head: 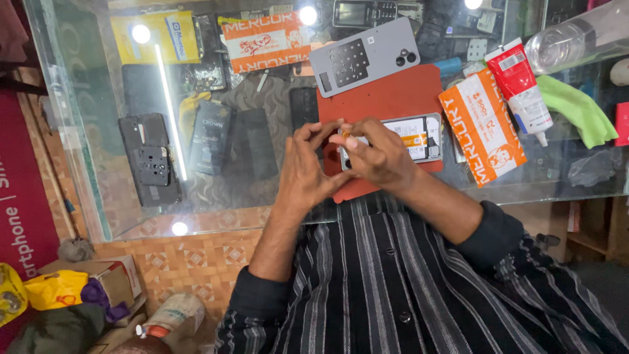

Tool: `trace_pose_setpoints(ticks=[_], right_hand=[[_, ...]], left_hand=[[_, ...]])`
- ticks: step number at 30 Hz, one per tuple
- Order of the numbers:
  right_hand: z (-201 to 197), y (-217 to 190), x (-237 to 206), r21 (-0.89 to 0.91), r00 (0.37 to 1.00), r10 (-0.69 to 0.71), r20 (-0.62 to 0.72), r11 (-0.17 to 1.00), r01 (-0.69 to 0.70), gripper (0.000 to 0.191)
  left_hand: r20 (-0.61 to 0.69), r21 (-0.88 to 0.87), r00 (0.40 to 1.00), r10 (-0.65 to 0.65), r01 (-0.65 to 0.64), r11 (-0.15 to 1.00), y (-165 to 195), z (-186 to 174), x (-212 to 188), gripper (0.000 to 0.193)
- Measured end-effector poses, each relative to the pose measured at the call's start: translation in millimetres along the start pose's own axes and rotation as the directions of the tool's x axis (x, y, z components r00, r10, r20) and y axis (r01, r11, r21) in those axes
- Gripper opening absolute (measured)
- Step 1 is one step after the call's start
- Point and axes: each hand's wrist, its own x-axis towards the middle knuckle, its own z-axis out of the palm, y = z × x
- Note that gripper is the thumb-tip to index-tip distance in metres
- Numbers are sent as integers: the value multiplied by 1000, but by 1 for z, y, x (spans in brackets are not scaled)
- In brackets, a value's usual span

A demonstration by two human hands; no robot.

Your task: The person repairs a disassembled smartphone on a red mat, using a screwdriver to unscrew and reposition small internal screws and components. They pick up tiny parts by hand, work on the phone's internals, and at the end lift the back cover toward the phone.

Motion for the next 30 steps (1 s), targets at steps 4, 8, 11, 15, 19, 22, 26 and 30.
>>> trace_pose_setpoints(ticks=[4, 8, 11, 15, 19, 22, 26, 30], right_hand=[[-3, -2, 0, 139, 1000, -6, -22, 990, 9, 87], [-5, -1, 1, 92, 999, 45, -9, 995, -44, 84], [-8, 2, 1, 41, 994, 53, -93, 998, -50, 82], [-47, 4, -11, -283, 973, 209, -98, 931, -229, 70], [-96, 12, -24, -237, 837, 128, -532, 927, -292, 79], [-124, 3, -36, 134, 860, 283, -425, 959, -249, 71], [-133, -6, -51, 65, 843, 306, -442, 948, -310, 71], [-134, -10, -72, 55, 801, 355, -482, 925, -377, 71]], left_hand=[[32, 33, 997, -73, 72, 997, 2, 0, 3, 107], [34, -22, 999, 13, -13, 1000, 0, -2, 4, 102], [38, -68, 999, 35, -33, 997, -2, -1, 8, 102], [43, 22, 997, 71, -72, 997, -1, -14, 12, 100], [25, 26, 997, 75, -76, 997, 2, -42, 24, 92], [18, -27, 997, 78, -77, 997, 0, -46, 52, 59], [-65, 10, 976, 207, -207, 978, -5, -3, 119, 9], [32, 238, 981, 191, -193, 952, -19, 34, 172, 8]])
